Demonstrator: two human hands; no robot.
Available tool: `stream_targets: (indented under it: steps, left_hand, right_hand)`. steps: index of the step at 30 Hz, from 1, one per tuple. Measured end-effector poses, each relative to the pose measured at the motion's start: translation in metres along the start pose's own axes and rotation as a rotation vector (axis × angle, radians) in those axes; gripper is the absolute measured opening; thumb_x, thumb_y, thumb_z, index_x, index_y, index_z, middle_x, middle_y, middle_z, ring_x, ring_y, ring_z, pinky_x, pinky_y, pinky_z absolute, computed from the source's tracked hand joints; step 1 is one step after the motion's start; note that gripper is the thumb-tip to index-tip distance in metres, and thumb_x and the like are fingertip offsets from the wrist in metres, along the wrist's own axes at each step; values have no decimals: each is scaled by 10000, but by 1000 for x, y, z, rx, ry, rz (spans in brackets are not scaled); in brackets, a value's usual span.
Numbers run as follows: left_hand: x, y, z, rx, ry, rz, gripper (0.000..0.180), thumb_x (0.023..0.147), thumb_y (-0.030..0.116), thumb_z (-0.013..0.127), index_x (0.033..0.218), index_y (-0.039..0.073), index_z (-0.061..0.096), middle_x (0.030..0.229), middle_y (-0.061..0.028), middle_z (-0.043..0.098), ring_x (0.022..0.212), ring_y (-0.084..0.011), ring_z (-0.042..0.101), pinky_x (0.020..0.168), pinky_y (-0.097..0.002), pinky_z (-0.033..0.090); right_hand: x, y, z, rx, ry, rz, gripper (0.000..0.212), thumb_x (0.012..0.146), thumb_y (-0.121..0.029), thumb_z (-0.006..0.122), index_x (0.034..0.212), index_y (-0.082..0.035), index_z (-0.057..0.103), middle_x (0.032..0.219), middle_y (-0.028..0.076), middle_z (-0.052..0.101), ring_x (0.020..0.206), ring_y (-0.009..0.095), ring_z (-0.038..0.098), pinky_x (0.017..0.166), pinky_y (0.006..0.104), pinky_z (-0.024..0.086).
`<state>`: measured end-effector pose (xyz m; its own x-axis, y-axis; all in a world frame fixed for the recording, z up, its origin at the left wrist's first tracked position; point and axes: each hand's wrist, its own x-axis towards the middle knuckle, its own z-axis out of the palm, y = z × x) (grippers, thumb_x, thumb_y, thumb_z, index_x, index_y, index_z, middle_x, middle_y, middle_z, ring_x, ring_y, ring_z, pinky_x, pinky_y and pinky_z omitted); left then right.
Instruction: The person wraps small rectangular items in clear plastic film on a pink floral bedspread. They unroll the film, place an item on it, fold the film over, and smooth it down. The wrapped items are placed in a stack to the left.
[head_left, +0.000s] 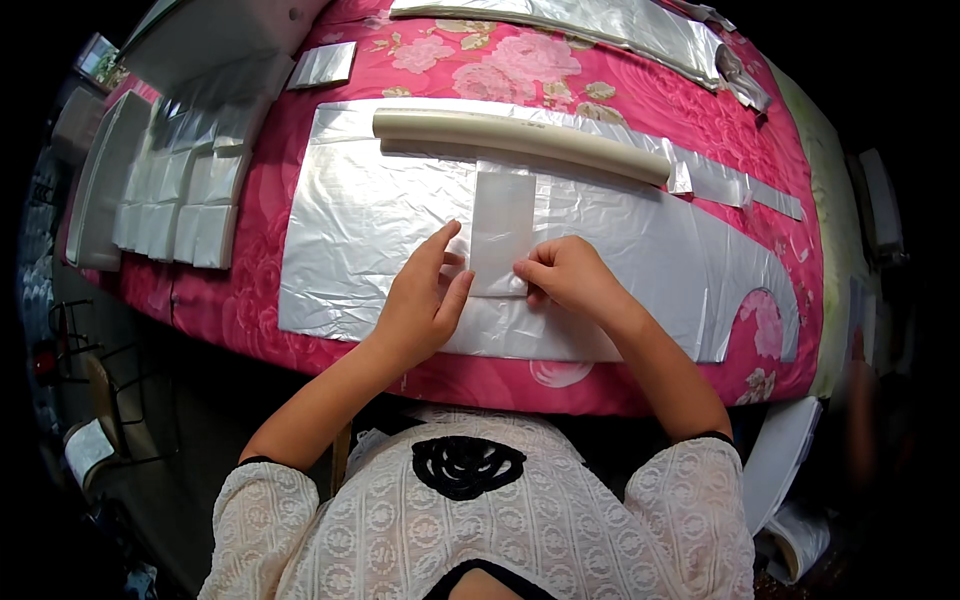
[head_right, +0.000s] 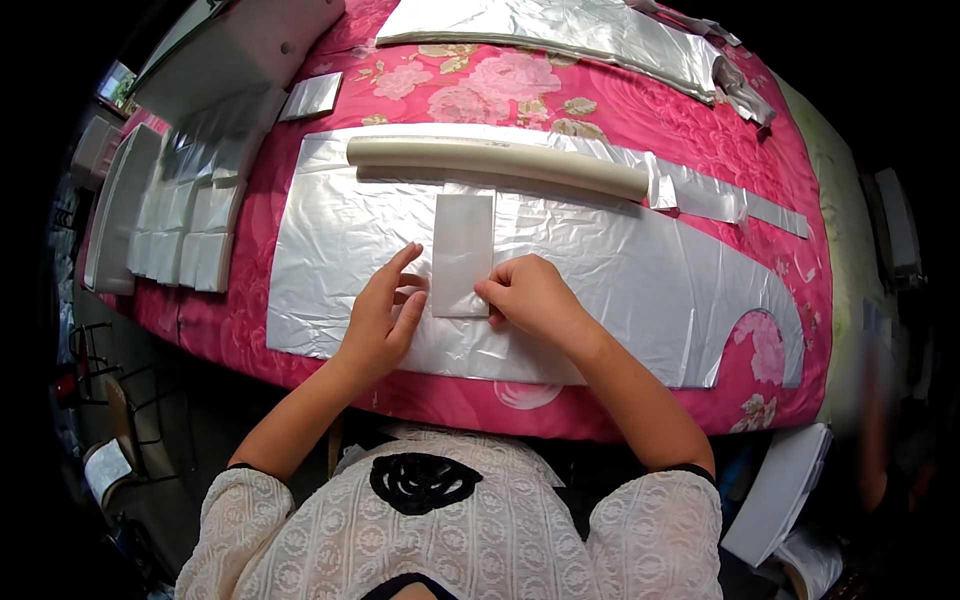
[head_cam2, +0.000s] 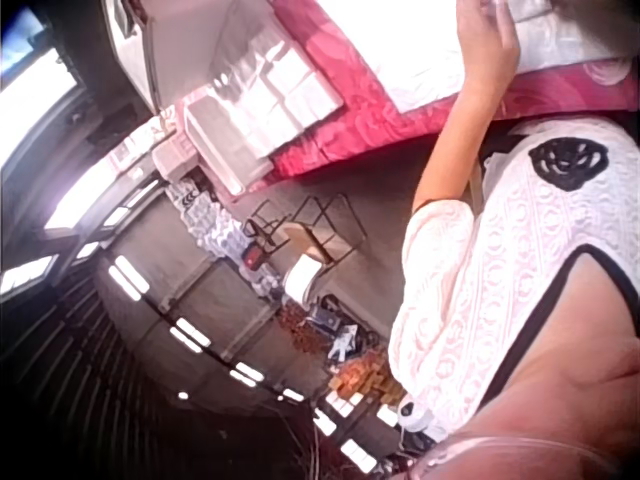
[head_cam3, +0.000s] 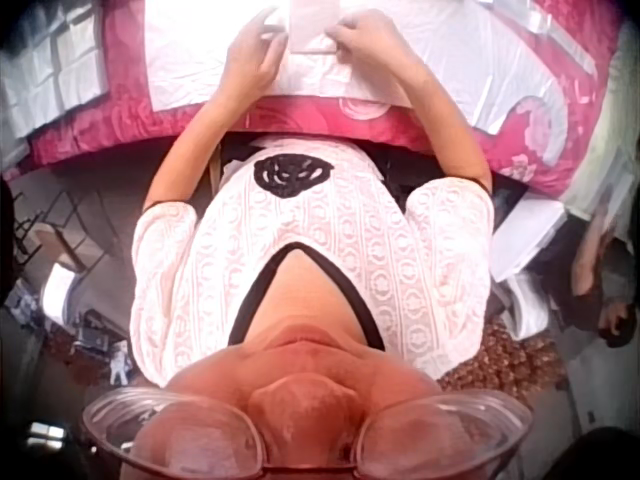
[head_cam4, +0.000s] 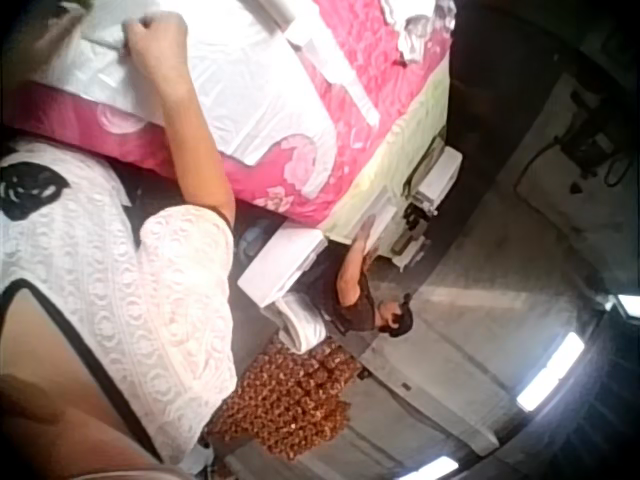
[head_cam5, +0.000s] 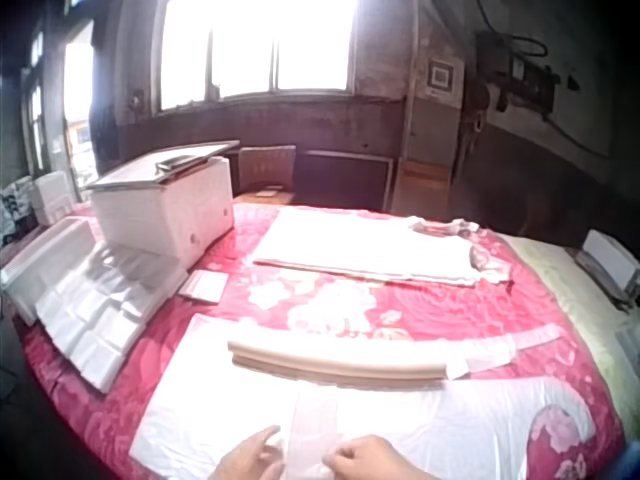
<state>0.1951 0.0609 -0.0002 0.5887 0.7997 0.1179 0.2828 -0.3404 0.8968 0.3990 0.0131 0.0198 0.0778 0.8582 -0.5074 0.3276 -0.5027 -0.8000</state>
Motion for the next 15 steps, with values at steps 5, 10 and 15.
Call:
stream_targets:
  steps: [5, 10, 15]
  left_hand:
    - [-8, 3, 12, 610, -351, 324, 737, 823, 287, 564, 1389, -55, 238, 1461, -221, 230, 1371, -342, 204, 1107, -444, 178]
    - [-15, -6, 22, 709, -362, 273, 729, 848, 337, 524, 1396, -46, 232, 1471, -215, 206, 1381, -334, 175, 1115, -434, 150]
    - [-11, -8, 18, 663, -323, 313, 669, 832, 282, 564, 1359, -40, 305, 1435, -206, 283, 1346, -329, 256, 1096, -435, 208]
  right_hand:
    - [8, 0, -2, 89, -39, 97, 213, 849, -190, 606, 762, 2, 629, 603, 30, 609, 517, 93, 606, 465, 219, 422]
    - [-7, 2, 10, -269, 277, -189, 278, 771, -190, 682, 949, 11, 608, 872, 137, 630, 788, 184, 625, 681, 312, 487]
    - [-5, 25, 9, -855, 427, -864, 528, 750, -202, 684, 1215, -19, 514, 1284, 164, 481, 1201, 288, 449, 1000, 403, 370]
